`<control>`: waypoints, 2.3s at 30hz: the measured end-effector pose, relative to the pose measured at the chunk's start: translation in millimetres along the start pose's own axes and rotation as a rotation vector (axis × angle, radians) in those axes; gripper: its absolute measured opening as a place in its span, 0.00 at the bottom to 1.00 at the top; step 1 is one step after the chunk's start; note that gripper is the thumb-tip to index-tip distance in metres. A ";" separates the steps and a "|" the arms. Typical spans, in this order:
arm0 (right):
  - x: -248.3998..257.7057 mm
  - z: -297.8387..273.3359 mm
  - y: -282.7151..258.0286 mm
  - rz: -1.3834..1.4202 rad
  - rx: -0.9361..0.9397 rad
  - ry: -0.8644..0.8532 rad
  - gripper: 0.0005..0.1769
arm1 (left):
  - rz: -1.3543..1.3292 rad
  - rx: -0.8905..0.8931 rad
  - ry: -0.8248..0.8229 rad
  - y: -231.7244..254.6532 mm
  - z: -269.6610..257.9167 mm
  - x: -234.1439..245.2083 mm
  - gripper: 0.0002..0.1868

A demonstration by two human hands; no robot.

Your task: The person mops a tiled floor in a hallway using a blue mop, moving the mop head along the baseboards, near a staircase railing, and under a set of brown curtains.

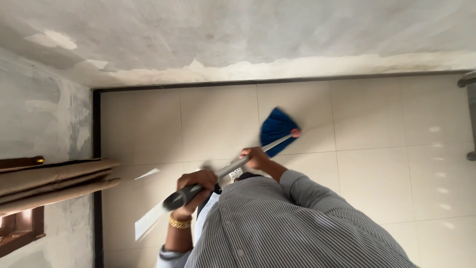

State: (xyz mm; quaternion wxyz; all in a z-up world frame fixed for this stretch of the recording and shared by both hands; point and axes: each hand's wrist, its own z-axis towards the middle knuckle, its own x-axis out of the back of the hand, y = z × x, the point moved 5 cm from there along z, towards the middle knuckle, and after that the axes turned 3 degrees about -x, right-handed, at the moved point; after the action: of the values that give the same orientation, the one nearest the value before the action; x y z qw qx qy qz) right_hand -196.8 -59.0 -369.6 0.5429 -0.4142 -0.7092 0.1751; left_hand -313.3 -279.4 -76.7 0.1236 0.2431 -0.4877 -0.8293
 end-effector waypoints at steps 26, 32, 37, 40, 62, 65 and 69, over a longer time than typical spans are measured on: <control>-66.4 185.9 -259.9 0.081 0.254 0.043 0.04 | 0.344 -0.218 0.117 161.7 45.9 167.2 0.09; -7.0 168.4 -101.2 0.116 -0.002 0.240 0.06 | 0.184 -0.153 -0.074 21.9 53.2 152.4 0.10; 0.8 179.5 -66.2 -0.101 -0.044 0.261 0.02 | 0.237 -0.100 -0.116 2.6 44.7 154.1 0.11; -30.6 210.1 -122.2 0.066 0.165 0.321 0.02 | 0.304 -0.082 -0.017 55.6 43.0 186.5 0.10; 5.0 219.8 -219.8 0.079 0.073 0.097 0.09 | 0.414 -0.238 -0.017 107.0 102.2 150.3 0.07; 38.2 204.3 -137.6 0.084 -0.029 0.199 0.07 | 0.273 -0.180 -0.141 43.0 109.3 141.1 0.09; 60.5 198.7 -48.8 -0.026 -0.108 0.251 0.07 | 0.212 -0.101 -0.181 -30.7 109.1 119.7 0.06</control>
State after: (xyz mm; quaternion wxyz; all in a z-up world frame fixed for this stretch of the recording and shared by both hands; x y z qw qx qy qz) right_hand -402.1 -1.0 -367.1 0.6065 -0.4522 -0.6495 0.0768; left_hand -471.3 -235.5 -92.9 0.1783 0.1080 -0.4775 -0.8536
